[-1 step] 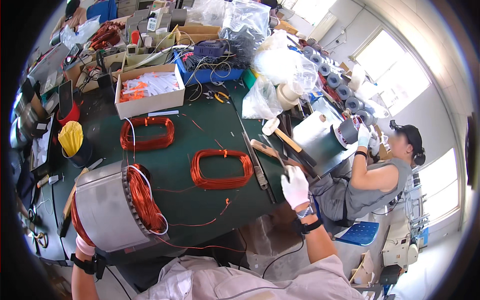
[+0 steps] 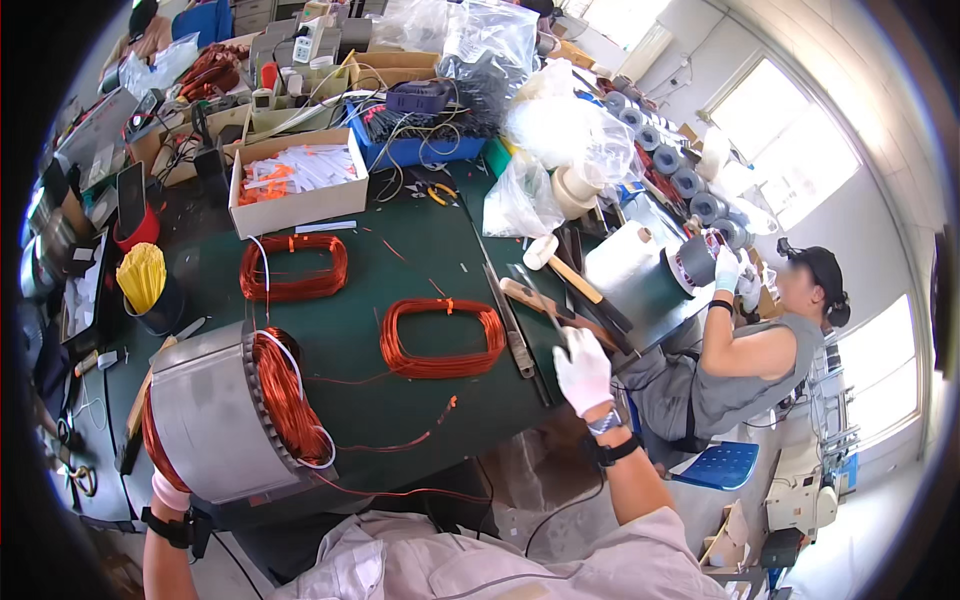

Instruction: The worker is manually inserting copper wire coils into the slots of a motor stator and securing them using a mallet and alignment tool.

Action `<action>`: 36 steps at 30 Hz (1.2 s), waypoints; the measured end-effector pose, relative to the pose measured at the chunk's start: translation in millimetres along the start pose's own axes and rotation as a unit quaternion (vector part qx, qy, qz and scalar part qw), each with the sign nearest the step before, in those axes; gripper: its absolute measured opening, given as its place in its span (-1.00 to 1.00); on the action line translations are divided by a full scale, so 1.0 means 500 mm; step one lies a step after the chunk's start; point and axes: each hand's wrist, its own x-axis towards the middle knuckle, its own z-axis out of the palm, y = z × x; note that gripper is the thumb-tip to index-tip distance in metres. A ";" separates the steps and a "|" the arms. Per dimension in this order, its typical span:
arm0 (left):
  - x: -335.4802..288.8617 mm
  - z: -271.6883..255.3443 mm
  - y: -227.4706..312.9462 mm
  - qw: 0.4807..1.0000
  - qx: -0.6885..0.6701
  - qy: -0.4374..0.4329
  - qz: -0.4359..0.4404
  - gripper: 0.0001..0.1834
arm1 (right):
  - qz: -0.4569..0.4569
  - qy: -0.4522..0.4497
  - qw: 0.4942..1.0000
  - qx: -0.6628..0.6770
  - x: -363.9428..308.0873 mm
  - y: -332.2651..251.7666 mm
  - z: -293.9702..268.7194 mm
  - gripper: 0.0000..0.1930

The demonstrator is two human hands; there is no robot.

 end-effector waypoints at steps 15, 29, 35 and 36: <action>0.064 0.167 0.180 0.991 0.057 0.116 0.045 -0.44 | 0.124 -0.118 0.981 -0.090 0.126 0.164 -0.028 -0.60; 0.073 0.188 0.306 0.920 0.353 0.093 0.141 -0.89 | 0.064 -0.179 0.977 -0.100 0.101 -0.031 -0.192 -0.65; 0.077 0.172 0.288 0.920 0.345 0.089 0.163 -0.85 | -0.187 -0.185 0.961 -0.078 0.078 -0.377 -0.287 -0.69; 0.081 0.169 0.289 0.920 0.350 0.073 0.157 -0.84 | -0.213 -0.204 0.953 -0.073 0.078 -0.418 -0.289 -0.70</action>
